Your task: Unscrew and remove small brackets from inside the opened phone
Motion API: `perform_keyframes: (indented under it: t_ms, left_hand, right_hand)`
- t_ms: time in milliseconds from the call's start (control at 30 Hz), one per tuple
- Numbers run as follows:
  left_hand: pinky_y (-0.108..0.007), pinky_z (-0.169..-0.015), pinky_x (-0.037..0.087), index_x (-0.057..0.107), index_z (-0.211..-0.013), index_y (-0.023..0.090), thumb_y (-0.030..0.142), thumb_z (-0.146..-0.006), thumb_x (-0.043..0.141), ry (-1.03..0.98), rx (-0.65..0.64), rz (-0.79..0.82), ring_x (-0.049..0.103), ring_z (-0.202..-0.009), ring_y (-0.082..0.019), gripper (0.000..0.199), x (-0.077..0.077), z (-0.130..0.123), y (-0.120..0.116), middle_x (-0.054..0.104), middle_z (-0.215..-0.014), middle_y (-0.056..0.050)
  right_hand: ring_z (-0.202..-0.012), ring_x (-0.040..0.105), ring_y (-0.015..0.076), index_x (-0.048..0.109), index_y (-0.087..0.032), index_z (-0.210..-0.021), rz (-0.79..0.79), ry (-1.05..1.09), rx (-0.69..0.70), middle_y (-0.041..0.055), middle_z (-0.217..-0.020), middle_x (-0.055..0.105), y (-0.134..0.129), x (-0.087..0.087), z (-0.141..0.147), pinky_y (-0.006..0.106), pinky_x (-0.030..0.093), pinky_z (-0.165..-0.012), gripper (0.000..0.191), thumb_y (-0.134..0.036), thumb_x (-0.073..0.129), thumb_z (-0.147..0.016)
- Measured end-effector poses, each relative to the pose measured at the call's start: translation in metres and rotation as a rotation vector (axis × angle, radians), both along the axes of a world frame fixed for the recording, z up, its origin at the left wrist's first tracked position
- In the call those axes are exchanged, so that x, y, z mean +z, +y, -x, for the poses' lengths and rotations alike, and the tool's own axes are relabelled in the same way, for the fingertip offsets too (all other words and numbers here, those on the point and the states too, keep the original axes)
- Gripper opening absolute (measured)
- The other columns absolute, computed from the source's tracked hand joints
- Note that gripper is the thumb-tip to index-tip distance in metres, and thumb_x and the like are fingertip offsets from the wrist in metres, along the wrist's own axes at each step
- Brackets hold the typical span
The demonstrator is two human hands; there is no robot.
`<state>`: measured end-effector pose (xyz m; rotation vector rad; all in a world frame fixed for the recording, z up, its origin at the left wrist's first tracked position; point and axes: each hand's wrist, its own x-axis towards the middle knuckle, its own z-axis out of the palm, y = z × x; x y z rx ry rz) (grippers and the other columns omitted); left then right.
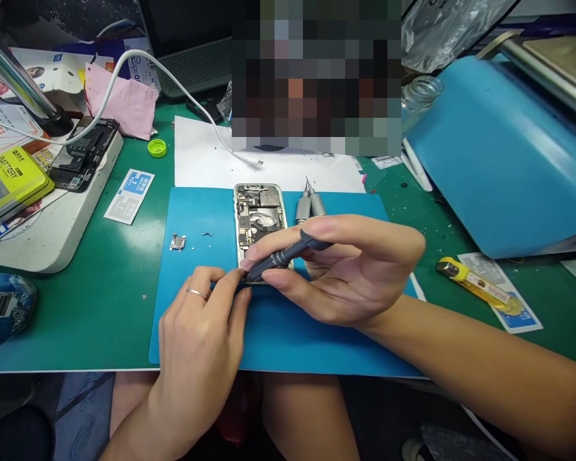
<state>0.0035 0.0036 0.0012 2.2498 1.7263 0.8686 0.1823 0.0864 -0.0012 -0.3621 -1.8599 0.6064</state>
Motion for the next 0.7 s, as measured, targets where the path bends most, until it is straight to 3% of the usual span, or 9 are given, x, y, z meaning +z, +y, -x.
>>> perform_keyframes:
  t_ms: [267,400,533,600,700]
  left_hand:
    - [-0.026,-0.077,0.048,0.073,-0.101,0.019,0.015,-0.103,0.063,-0.042,-0.014,-0.015,0.066,-0.079,-0.014,0.010,0.005,0.004,-0.001,0.070,-0.092,0.000]
    - [-0.027,-0.076,0.047,0.077,-0.102,0.022,0.020,-0.102,0.067,0.028,0.089,-0.020,0.067,-0.082,-0.014,0.010,0.010,0.022,0.002,0.073,-0.093,0.002]
    - [-0.028,-0.071,0.046,0.079,-0.099,0.021,0.020,-0.100,0.070,0.069,0.159,-0.008,0.068,-0.081,-0.014,0.009,0.010,0.036,0.010,0.074,-0.093,0.002]
    - [-0.028,-0.070,0.045,0.080,-0.099,0.020,0.019,-0.099,0.071,0.057,0.155,-0.001,0.068,-0.080,-0.014,0.009,0.008,0.038,0.013,0.074,-0.092,0.001]
    - [-0.028,-0.069,0.045,0.081,-0.103,0.019,0.020,-0.099,0.071,0.031,0.160,0.021,0.068,-0.080,-0.014,0.011,0.006,0.038,0.015,0.074,-0.094,0.000]
  right_hand:
    - [-0.090,0.079,0.0146,0.047,-0.027,-0.155,-0.023,-0.048,-0.042,0.0023,-0.103,0.078,-0.002,0.005,-0.002,0.025,0.071,-0.076,0.073,-0.001,0.071,-0.091]
    - [-0.087,0.080,0.0131,0.044,-0.034,-0.159,-0.031,-0.092,-0.082,0.0001,-0.100,0.078,0.001,0.008,-0.007,0.017,0.068,-0.069,0.087,0.001,0.076,-0.086]
    - [-0.090,0.080,0.0147,0.052,-0.039,-0.154,0.010,0.030,-0.133,-0.0010,-0.098,0.077,0.002,-0.002,-0.005,0.017,0.069,-0.066,0.083,0.001,0.078,-0.085]
    - [-0.090,0.081,0.0161,0.055,-0.036,-0.151,0.038,0.051,-0.152,0.0008,-0.099,0.077,0.001,-0.008,-0.004,0.019,0.069,-0.063,0.075,-0.003,0.078,-0.087]
    - [-0.088,0.080,0.0183,0.068,-0.029,-0.132,0.104,0.007,-0.191,0.0048,-0.102,0.077,0.000,-0.013,-0.004,0.023,0.071,-0.062,0.046,-0.012,0.077,-0.091]
